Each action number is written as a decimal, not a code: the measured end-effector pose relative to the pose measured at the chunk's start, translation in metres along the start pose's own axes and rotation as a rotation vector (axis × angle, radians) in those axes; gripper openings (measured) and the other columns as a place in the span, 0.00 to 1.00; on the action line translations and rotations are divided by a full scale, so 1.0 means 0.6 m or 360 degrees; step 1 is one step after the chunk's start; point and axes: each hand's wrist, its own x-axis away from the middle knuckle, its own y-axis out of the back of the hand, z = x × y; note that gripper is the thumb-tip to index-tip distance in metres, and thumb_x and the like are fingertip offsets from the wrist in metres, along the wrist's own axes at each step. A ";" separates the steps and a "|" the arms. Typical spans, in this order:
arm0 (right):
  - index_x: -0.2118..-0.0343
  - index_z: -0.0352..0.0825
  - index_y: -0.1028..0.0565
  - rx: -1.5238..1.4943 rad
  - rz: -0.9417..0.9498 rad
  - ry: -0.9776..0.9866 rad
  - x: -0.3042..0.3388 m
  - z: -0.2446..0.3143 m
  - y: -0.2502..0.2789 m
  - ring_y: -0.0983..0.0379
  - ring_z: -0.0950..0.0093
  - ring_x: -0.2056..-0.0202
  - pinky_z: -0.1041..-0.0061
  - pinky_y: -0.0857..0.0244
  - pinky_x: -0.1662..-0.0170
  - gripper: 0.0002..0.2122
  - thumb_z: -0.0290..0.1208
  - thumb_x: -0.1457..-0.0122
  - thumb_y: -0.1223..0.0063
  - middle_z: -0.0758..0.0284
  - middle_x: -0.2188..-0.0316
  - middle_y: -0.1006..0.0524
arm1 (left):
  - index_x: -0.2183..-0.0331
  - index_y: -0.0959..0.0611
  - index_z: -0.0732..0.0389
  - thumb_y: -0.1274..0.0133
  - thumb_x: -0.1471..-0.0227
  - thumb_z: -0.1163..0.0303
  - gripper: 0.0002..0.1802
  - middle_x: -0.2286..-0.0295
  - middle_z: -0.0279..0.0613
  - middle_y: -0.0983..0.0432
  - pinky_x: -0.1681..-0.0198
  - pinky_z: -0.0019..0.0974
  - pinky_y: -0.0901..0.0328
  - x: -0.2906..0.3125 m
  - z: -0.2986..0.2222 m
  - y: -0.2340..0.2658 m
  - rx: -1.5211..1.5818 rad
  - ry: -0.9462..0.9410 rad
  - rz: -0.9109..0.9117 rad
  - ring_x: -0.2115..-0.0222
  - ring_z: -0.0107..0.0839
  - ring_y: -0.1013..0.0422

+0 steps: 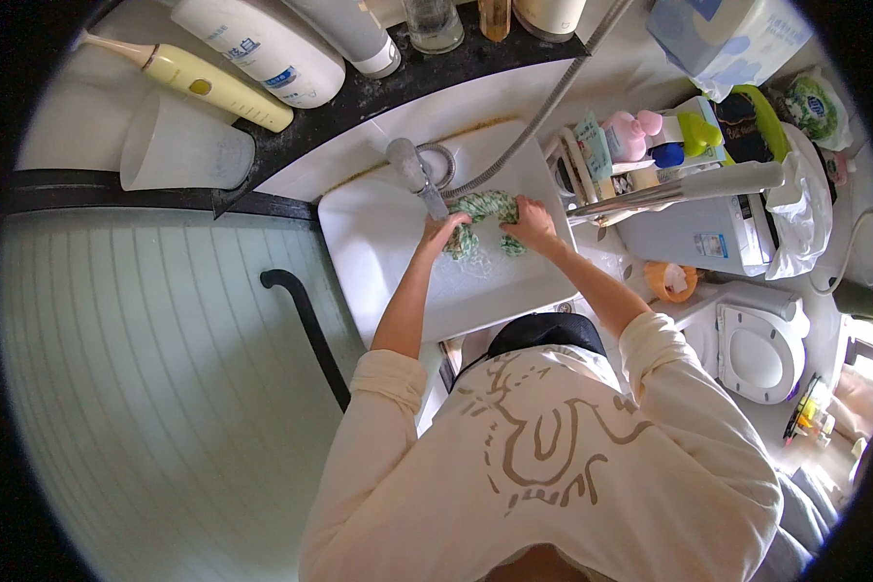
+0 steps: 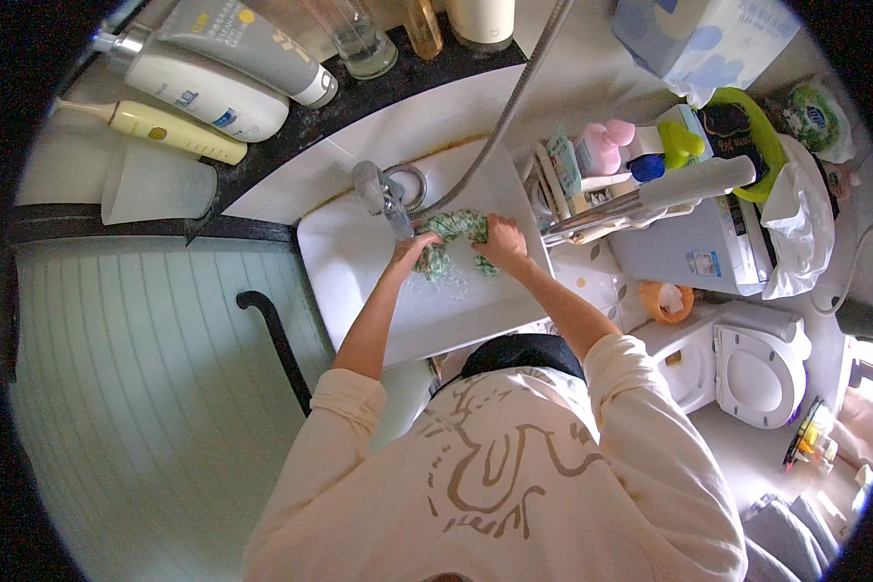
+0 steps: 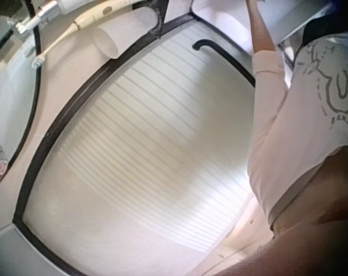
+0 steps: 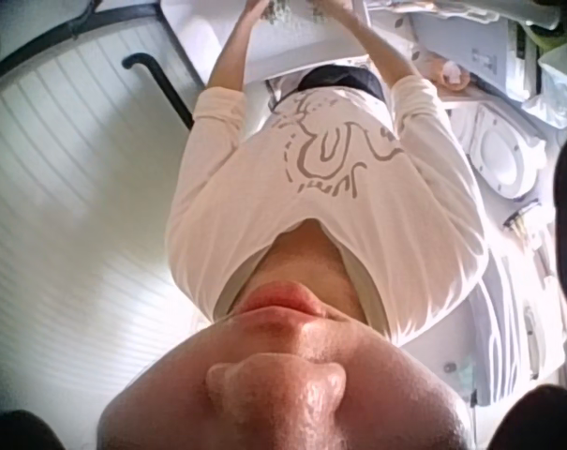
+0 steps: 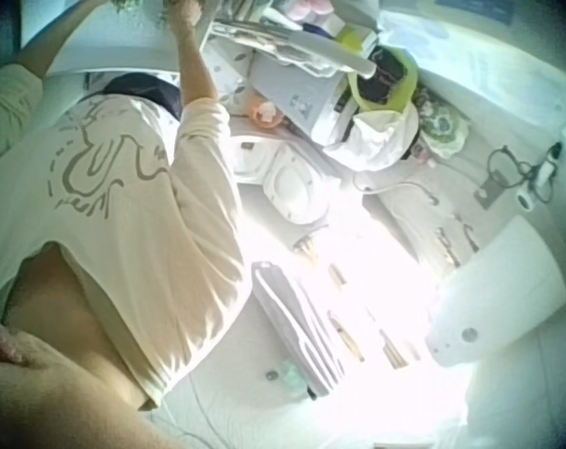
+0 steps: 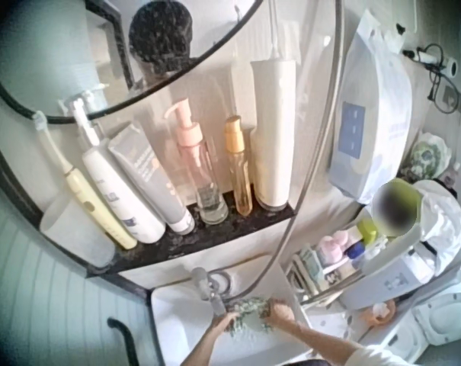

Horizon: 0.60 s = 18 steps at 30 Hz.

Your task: The person washes a green and white patterned cloth in a bathroom sink. They repeatedly wet, rub, and wring the cloth under running water, then rinse and wring it again before the clip ends.

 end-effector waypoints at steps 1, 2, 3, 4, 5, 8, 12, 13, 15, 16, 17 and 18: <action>0.57 0.34 0.37 -0.0005 -0.0007 -0.0010 0.005 0.002 -0.006 0.38 0.58 0.54 0.63 0.41 0.53 0.28 0.40 0.60 0.39 0.60 0.59 0.31 | 0.76 0.22 0.62 0.43 0.67 0.60 0.16 0.77 0.35 0.29 0.72 0.30 0.40 -0.003 0.002 -0.003 0.0100 -0.0026 -0.0063 0.77 0.26 0.35; 0.57 0.34 0.37 -0.0006 0.0001 -0.0019 0.010 0.004 -0.012 0.39 0.58 0.53 0.63 0.41 0.52 0.28 0.40 0.60 0.39 0.59 0.58 0.31 | 0.78 0.22 0.61 0.43 0.67 0.60 0.15 0.77 0.34 0.29 0.73 0.30 0.40 -0.005 0.003 -0.007 0.0204 -0.0051 -0.0129 0.77 0.25 0.35; 0.57 0.34 0.37 -0.0042 -0.0051 -0.0056 0.015 0.006 -0.017 0.39 0.58 0.54 0.62 0.43 0.52 0.27 0.39 0.59 0.40 0.60 0.59 0.31 | 0.80 0.23 0.61 0.43 0.68 0.61 0.13 0.77 0.33 0.30 0.73 0.30 0.41 -0.006 0.005 -0.008 0.0288 -0.0043 -0.0075 0.78 0.24 0.36; 0.57 0.35 0.37 -0.0082 -0.0114 -0.0059 0.019 0.006 -0.021 0.39 0.58 0.54 0.61 0.43 0.52 0.26 0.39 0.59 0.40 0.60 0.59 0.31 | 0.81 0.23 0.61 0.43 0.68 0.61 0.13 0.78 0.33 0.30 0.73 0.30 0.41 -0.006 0.005 -0.011 0.0345 -0.0080 -0.0085 0.78 0.24 0.36; 0.57 0.35 0.37 -0.0119 -0.0140 -0.0086 0.025 0.006 -0.024 0.39 0.58 0.54 0.61 0.44 0.52 0.26 0.38 0.59 0.40 0.60 0.59 0.31 | 0.81 0.24 0.61 0.43 0.69 0.62 0.12 0.79 0.33 0.30 0.73 0.30 0.41 -0.004 0.006 -0.017 0.0400 -0.0116 -0.0092 0.78 0.25 0.36; 0.56 0.35 0.37 0.0033 -0.0341 -0.0034 0.044 0.005 -0.029 0.40 0.58 0.54 0.60 0.45 0.52 0.26 0.36 0.58 0.41 0.60 0.58 0.33 | 0.82 0.25 0.62 0.45 0.70 0.64 0.11 0.79 0.33 0.30 0.72 0.31 0.41 0.003 -0.002 -0.028 0.0351 -0.0047 -0.0183 0.77 0.27 0.35; 0.53 0.36 0.39 -0.0119 -0.0708 0.0414 0.065 0.009 -0.032 0.41 0.58 0.54 0.62 0.47 0.50 0.27 0.31 0.57 0.43 0.59 0.54 0.37 | 0.79 0.25 0.63 0.48 0.70 0.66 0.11 0.77 0.35 0.30 0.69 0.31 0.40 0.014 -0.019 -0.025 0.0016 -0.0148 -0.0245 0.75 0.29 0.35; 0.48 0.37 0.41 -0.0274 -0.0302 0.0305 0.062 0.013 -0.032 0.42 0.58 0.52 0.57 0.45 0.51 0.26 0.38 0.50 0.48 0.59 0.50 0.40 | 0.70 0.25 0.63 0.47 0.69 0.63 0.19 0.72 0.38 0.29 0.66 0.33 0.40 0.011 -0.026 -0.017 -0.0090 -0.0102 -0.0082 0.72 0.32 0.34; 0.45 0.39 0.44 -0.1445 0.0283 -0.0439 0.062 0.036 -0.048 0.45 0.58 0.48 0.52 0.46 0.50 0.27 0.46 0.46 0.55 0.60 0.48 0.42 | 0.64 0.28 0.62 0.46 0.69 0.61 0.25 0.71 0.40 0.28 0.64 0.34 0.39 0.017 -0.031 -0.017 -0.0059 -0.0237 -0.0110 0.70 0.33 0.33; 0.44 0.41 0.46 -0.2002 0.0616 -0.0880 0.059 0.052 -0.060 0.46 0.59 0.47 0.50 0.46 0.49 0.28 0.49 0.44 0.59 0.61 0.46 0.43 | 0.60 0.29 0.61 0.46 0.68 0.60 0.28 0.70 0.42 0.28 0.64 0.35 0.39 0.019 -0.033 -0.019 -0.0072 -0.0249 -0.0130 0.70 0.34 0.32; 0.43 0.43 0.48 -0.2213 0.0650 -0.1067 0.054 0.066 -0.072 0.47 0.59 0.45 0.47 0.47 0.49 0.29 0.53 0.44 0.64 0.61 0.45 0.44 | 0.55 0.32 0.62 0.46 0.67 0.60 0.33 0.67 0.45 0.28 0.62 0.36 0.38 0.023 -0.034 -0.017 -0.0188 -0.0118 -0.0055 0.67 0.36 0.31; 0.42 0.44 0.50 -0.2453 0.0732 -0.1213 0.050 0.078 -0.083 0.49 0.59 0.44 0.45 0.49 0.48 0.30 0.56 0.43 0.68 0.61 0.44 0.45 | 0.54 0.33 0.63 0.45 0.65 0.60 0.34 0.66 0.47 0.27 0.62 0.36 0.37 0.026 -0.035 -0.019 -0.0431 -0.0124 -0.0119 0.66 0.37 0.30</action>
